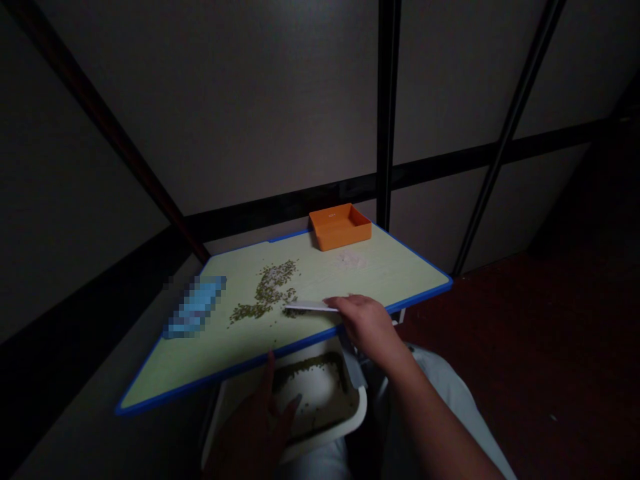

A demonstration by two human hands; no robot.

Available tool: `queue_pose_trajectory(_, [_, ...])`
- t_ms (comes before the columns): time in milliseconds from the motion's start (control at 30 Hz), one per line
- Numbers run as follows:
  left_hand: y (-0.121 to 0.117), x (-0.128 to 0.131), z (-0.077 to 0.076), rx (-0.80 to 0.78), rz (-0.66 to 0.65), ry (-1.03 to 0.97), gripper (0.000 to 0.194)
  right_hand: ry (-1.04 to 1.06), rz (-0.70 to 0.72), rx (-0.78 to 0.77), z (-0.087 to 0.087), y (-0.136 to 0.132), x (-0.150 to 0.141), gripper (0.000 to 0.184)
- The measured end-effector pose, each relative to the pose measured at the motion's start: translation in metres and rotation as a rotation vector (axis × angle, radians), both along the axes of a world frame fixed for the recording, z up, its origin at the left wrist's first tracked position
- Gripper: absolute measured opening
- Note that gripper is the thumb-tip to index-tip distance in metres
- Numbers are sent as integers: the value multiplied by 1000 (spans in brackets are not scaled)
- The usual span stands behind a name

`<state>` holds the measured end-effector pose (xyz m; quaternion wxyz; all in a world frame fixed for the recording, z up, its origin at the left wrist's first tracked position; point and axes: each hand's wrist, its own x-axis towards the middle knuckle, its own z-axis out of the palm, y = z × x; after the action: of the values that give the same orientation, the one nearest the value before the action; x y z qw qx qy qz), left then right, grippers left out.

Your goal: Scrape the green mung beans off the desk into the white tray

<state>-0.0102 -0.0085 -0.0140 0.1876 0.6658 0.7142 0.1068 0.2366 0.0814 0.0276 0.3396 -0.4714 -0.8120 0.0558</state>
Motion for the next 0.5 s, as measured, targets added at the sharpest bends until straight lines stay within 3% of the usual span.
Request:
queue_pose_trajectory(267, [1,3,4,-23,8,-8,84,-3,58,25,0,-3,4,30])
queue_pose_trajectory(500, [-4,10,17,-15,7,-22,80,81,103,135,-4,-7,12,28])
